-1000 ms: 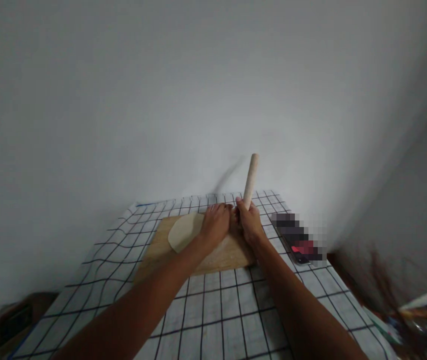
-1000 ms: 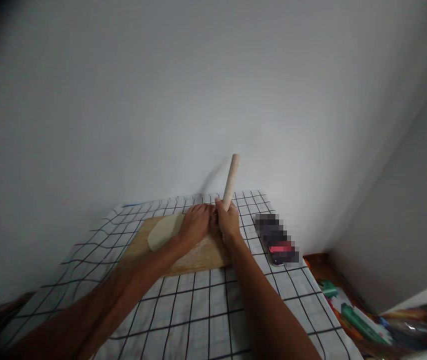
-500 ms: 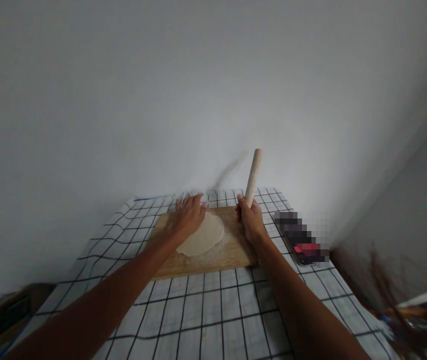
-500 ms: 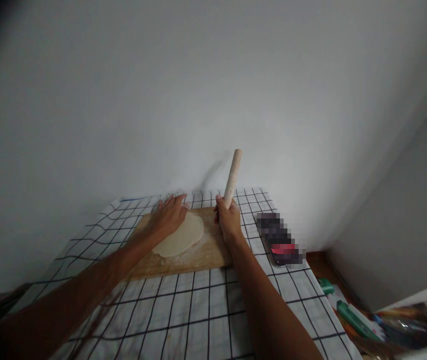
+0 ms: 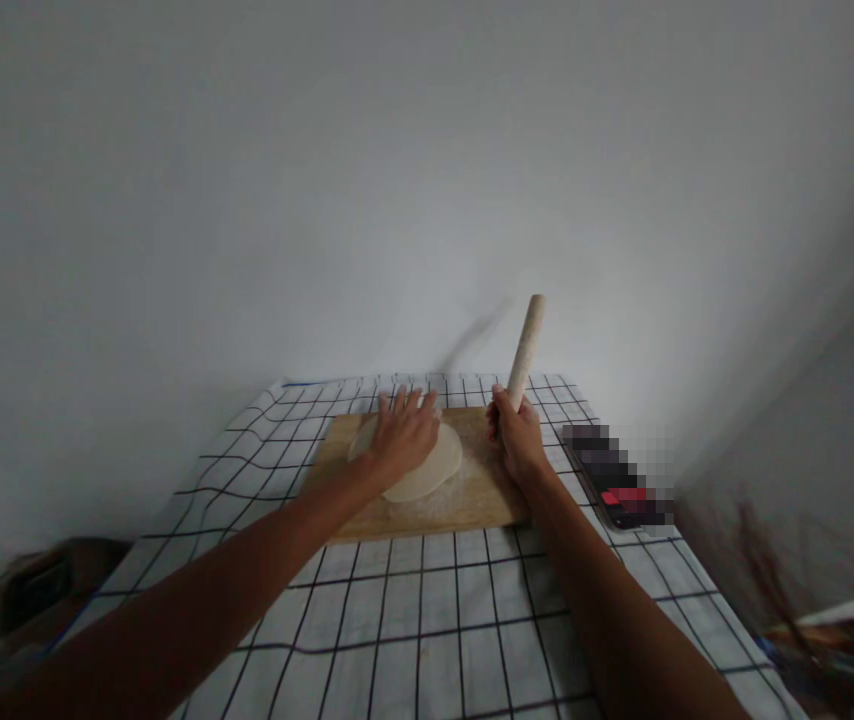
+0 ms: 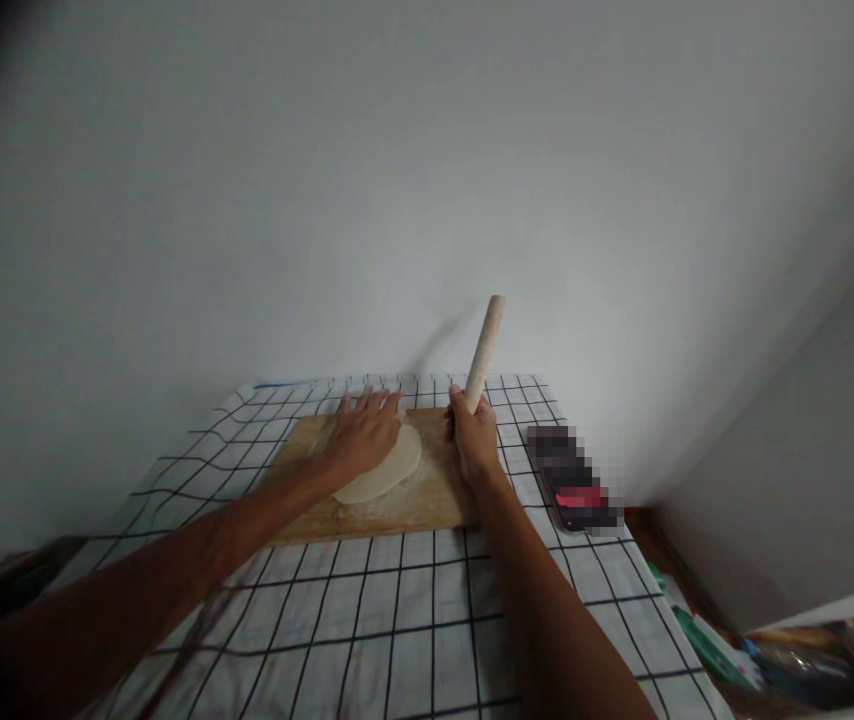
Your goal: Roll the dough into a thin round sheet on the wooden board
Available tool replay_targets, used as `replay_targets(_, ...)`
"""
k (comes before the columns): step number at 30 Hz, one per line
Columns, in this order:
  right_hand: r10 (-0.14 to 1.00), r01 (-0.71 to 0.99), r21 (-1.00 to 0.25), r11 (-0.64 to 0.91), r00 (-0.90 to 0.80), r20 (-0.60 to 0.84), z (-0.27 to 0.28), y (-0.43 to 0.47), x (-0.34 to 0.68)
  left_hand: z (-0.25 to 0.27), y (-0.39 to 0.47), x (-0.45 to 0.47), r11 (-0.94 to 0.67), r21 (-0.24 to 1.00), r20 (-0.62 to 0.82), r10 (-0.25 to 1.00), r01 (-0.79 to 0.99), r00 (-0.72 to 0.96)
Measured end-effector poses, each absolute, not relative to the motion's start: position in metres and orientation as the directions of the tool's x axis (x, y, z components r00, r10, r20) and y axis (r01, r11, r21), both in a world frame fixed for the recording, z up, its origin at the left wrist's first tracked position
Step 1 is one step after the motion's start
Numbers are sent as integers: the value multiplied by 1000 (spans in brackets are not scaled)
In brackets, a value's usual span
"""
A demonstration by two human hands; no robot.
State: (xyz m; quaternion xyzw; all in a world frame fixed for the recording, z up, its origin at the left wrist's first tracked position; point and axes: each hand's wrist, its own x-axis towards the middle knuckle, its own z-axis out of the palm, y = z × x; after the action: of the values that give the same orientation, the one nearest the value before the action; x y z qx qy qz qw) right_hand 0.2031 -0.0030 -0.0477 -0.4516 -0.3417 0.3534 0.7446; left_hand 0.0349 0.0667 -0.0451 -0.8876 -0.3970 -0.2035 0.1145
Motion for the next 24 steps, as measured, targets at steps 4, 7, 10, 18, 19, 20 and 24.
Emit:
replay_targets(4, 825, -197, -913, 356, 525, 209, -49, -3, 203, -34, 54, 48, -800, -209, 463, 426, 563, 777)
replay_targets(7, 817, -193, -911, 365, 536, 214, -51, -2, 204, -39, 60, 47, -706, 24, 436, 644, 708, 628)
replay_targets(10, 820, -199, -909, 366, 530, 214, -51, -2, 204, -41, 58, 47, -626, 124, 436, 731, 770, 525)
replay_targets(18, 810, -175, -913, 368, 544, 221, -47, -5, 202, -34, 40, 61, -753, -57, 444, 569, 656, 692)
replay_targets(19, 807, -172, -916, 363, 548, 218, -47, -5, 202, -36, 43, 60, -693, 36, 435, 660, 721, 613)
replay_targets(20, 807, -172, -916, 362, 550, 216, -46, -5, 202, -39, 46, 58, -631, 110, 419, 730, 768, 540)
replay_targets(24, 813, -151, -919, 364, 533, 234, -46, -5, 202, -40, 38, 61, -678, 23, 429, 671, 735, 605)
